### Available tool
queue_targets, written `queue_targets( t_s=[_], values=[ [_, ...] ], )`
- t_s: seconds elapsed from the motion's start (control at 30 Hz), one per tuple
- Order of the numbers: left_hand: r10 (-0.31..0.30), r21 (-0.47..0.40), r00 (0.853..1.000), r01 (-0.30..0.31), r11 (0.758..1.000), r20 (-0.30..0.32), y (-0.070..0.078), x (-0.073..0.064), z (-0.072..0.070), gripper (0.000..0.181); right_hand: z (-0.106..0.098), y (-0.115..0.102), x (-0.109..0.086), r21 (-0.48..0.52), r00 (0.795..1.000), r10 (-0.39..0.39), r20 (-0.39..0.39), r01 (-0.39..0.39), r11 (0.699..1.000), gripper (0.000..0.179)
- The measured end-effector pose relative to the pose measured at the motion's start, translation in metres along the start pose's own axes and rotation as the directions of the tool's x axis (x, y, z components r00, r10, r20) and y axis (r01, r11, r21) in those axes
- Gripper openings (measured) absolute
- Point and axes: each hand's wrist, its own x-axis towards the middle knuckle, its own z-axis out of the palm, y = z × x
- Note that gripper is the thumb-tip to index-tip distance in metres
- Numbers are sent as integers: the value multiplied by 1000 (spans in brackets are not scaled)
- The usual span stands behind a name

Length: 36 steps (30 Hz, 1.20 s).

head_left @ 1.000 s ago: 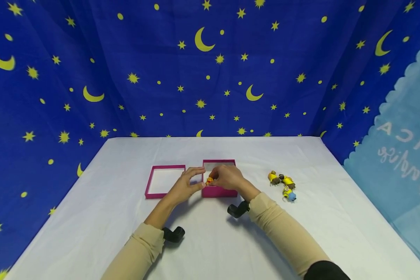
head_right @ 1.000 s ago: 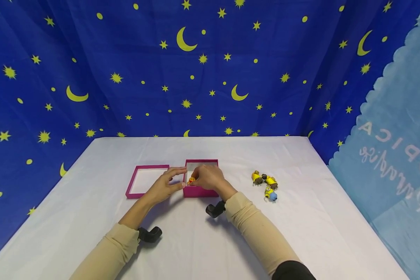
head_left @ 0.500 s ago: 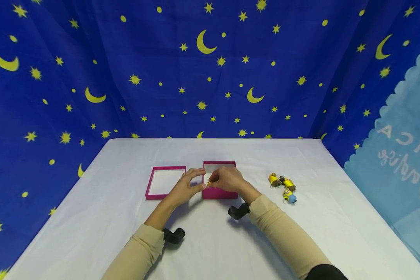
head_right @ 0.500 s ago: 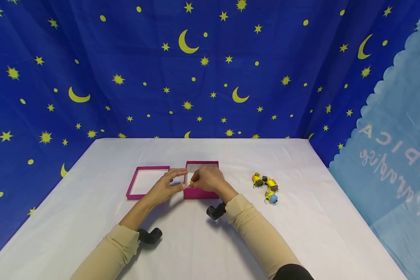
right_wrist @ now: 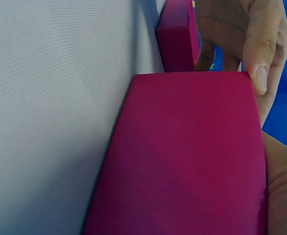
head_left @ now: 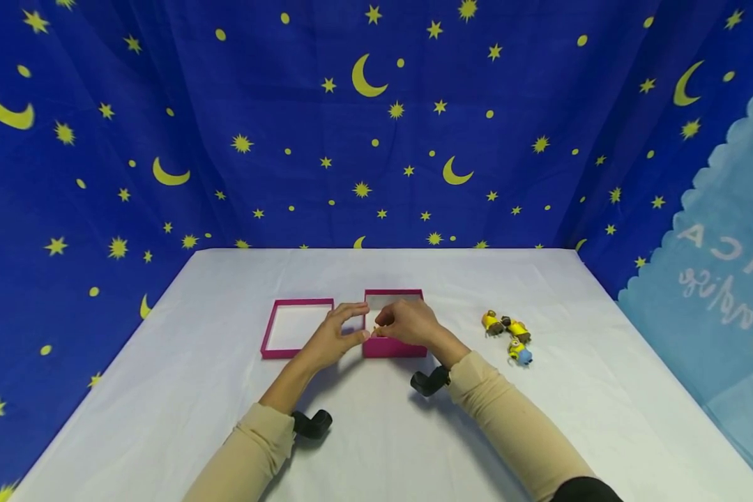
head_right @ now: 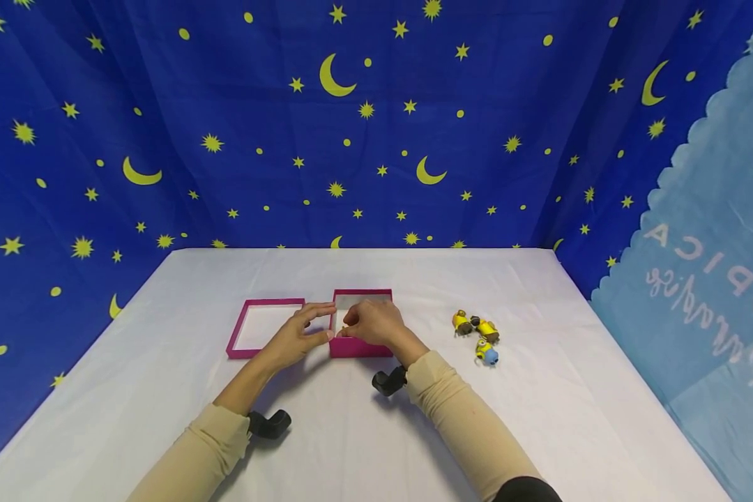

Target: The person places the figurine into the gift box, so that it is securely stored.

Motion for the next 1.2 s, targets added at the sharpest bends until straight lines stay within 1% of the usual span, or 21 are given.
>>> queue_targets(
  t_s=[0.13, 0.2, 0.3, 0.4, 0.43, 0.5, 0.6, 0.7, 0.77, 0.9, 1.03, 1.1, 1.2],
  values=[
    [4, 10, 1000, -4, 1000, 0, -1, 0, 0, 50, 0, 2, 0, -2, 1000, -17, -13, 16, 1000, 33],
    [14, 10, 1000, -14, 1000, -1, -1, 0, 0, 49, -1, 5, -1, 27, 999, -32, -14, 32, 999, 36],
    [26, 3, 1000, -26, 1000, -3, -1, 1, -1, 49, -4, 8, -2, 146, 998, -56, -14, 57, 988, 42],
    [27, -3, 1000, -27, 1000, -5, -1, 1, -1, 49, -6, 13, -4, 281, 997, -74, -21, 77, 957, 45],
    [29, -2, 1000, -29, 1000, -5, -1, 1, -1, 49, -7, 14, -4, 314, 996, -82, -24, 85, 945, 46],
    [24, 2, 1000, -24, 1000, -7, -1, 1, 0, 49, -8, 17, -6, 350, 995, -99, -34, 104, 931, 47],
    [18, 4, 1000, -18, 1000, -7, -1, 1, -1, 48, -9, 20, -9, 369, 991, -119, -58, 132, 920, 49],
    [14, 3, 1000, -14, 1000, -8, -1, 1, -1, 48, -11, 22, -13, 372, 989, -117, -91, 143, 917, 49],
    [12, 3, 1000, -12, 1000, -8, 0, 1, 0, 48, -14, 24, -15, 376, 989, -103, -103, 135, 917, 49],
    [14, 1, 1000, -14, 1000, -9, -1, 1, 0, 48, -22, 26, -22, 400, 993, -65, -103, 101, 911, 49],
    [-3, -10, 1000, 2, 1000, -8, 0, 0, -1, 48, -29, 29, -30, 412, 994, -33, -103, 73, 908, 46],
    [-14, -14, 1000, 14, 1000, -7, 1, 0, -1, 48, -32, 31, -34, 408, 994, -31, -109, 73, 910, 44],
    [-15, -5, 1000, 15, 1000, -4, 1, 0, -1, 49, -36, 35, -41, 405, 993, -27, -119, 74, 912, 44]
  ],
)
